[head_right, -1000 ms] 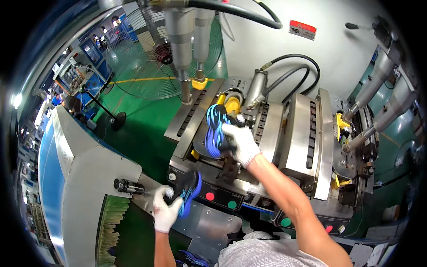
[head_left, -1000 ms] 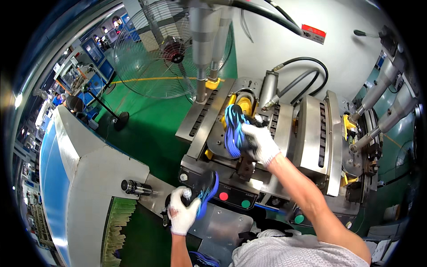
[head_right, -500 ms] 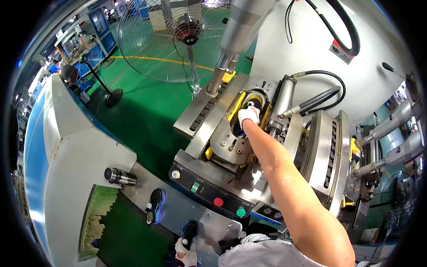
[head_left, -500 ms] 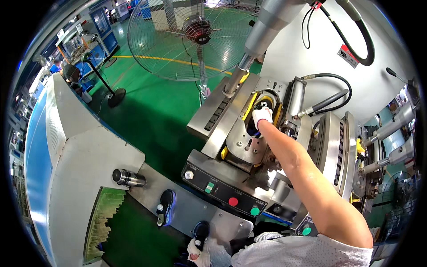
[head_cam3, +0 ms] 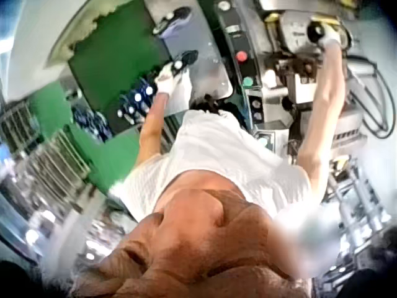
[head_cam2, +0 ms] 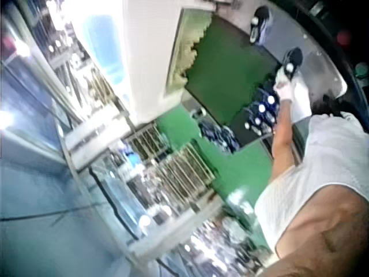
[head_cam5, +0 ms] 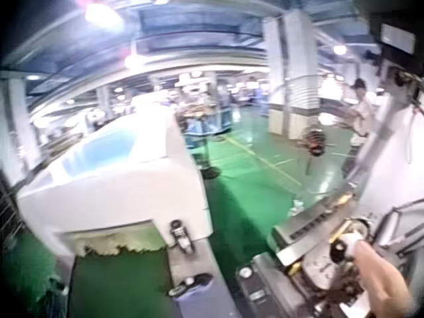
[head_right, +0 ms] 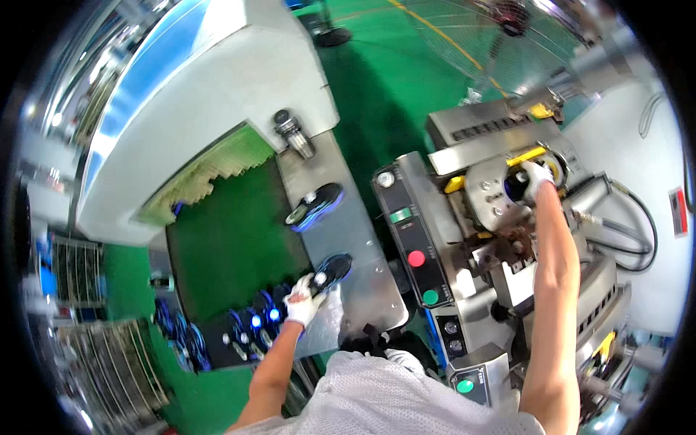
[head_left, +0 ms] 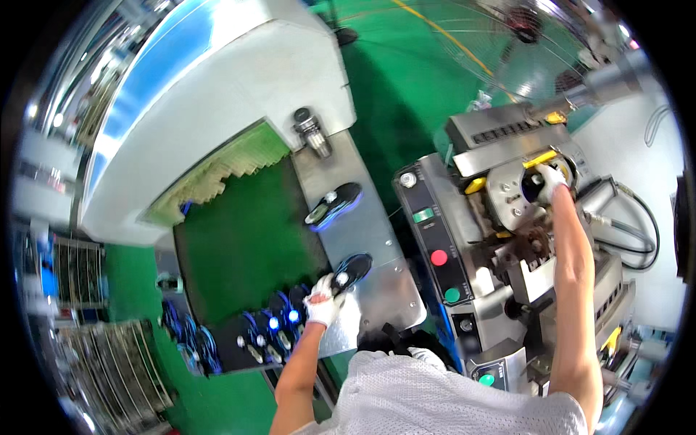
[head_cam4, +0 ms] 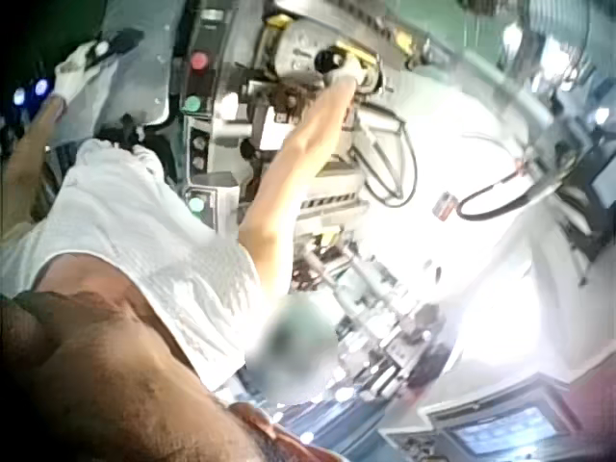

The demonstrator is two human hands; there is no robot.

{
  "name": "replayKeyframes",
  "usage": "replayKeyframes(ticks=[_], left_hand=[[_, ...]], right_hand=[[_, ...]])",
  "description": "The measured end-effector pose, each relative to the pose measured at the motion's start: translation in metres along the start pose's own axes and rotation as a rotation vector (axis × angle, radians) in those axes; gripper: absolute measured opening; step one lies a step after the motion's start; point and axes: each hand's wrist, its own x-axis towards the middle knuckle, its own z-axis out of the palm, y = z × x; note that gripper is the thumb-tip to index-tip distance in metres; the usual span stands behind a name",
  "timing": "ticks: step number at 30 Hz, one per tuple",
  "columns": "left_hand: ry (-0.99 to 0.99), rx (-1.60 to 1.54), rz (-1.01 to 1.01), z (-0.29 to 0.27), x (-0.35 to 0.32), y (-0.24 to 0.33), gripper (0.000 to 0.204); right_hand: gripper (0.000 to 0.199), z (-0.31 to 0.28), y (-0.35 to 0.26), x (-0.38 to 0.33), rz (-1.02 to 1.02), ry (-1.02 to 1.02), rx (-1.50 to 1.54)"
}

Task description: The person uses shears to cut open a plastic package containing a pair of blue sneakers. They then repeatedly pick up the sneakers from a table, place them into a machine, and remove them to place them back on the table. The person wears white gloves throughout the process.

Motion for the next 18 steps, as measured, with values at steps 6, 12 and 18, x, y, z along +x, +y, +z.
replayKeyframes(ticks=[6,12,18], left_hand=[[0.064,0.058,0.094,-0.002,0.044,-0.006,0.073],[-0.049,-0.026,0.122,0.002,0.147,-0.013,0.067],[0.106,-0.179,0.307,-0.017,0.168,-0.013,0.063]], right_hand=[[0.063,0.073,-0.02,-0.275,-0.83,0.29,-0.355],[0.084,0.139,0.124,-0.445,-0.787,-0.031,-0.778],[0.109,0.169,0.265,-0.384,-0.645,0.402,-1.725]])
